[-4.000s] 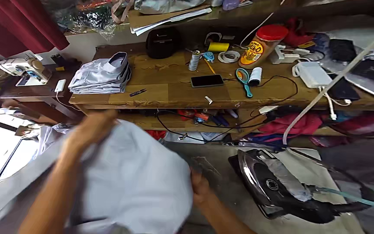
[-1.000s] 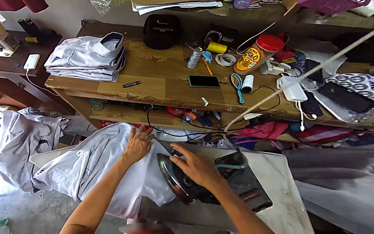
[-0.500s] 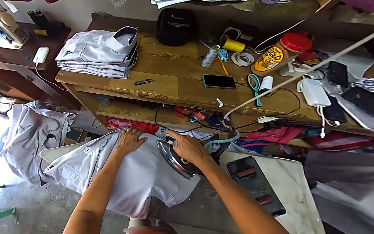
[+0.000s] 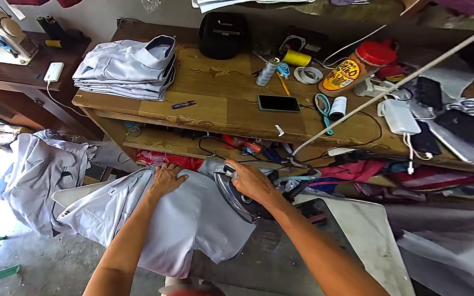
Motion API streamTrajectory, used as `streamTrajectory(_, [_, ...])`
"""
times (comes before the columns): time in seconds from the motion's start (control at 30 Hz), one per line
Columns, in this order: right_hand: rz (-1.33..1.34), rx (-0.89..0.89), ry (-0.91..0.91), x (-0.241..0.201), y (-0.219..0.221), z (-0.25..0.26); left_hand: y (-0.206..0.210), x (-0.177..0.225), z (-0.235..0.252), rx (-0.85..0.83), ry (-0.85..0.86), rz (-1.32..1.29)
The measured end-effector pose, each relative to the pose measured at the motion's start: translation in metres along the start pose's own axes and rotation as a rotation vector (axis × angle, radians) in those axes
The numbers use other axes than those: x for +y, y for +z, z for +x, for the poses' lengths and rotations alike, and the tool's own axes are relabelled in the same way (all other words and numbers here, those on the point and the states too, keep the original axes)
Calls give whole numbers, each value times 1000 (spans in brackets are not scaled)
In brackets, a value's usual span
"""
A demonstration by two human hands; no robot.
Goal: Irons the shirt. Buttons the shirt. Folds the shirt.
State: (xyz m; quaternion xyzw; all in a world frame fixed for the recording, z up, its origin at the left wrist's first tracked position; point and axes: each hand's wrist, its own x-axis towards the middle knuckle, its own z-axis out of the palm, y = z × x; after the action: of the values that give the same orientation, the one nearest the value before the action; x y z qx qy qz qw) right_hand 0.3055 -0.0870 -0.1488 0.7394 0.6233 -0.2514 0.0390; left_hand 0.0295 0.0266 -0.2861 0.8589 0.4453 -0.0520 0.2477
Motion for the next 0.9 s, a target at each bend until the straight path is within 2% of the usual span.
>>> streamTrajectory(0.13, [-30, -42, -78, -19, -4, -31, -2, 3, 0, -24, -9, -9])
streamTrajectory(0.23, [-33, -88, -156, -32, 13, -40, -4, 3, 0, -29, 8, -11])
streamTrajectory(0.4, [-58, -106, -273, -23, 28, -52, -3, 1, 0, 11, 32, 7])
streamTrajectory(0.6, [-18, -29, -117, -25, 28, -50, -3, 5, -1, 14, -30, 22])
streamTrajectory(0.73, [-76, -135, -358, -5, 44, -94, -2, 3, 2, 18, -37, 20])
streamTrajectory(0.8, [-97, -120, -445, 17, 56, -117, -1, 3, 4, 25, -35, 18])
streamTrajectory(0.9, [-42, -96, -346, 47, 59, -139, -3, 4, 3, 12, -44, 17])
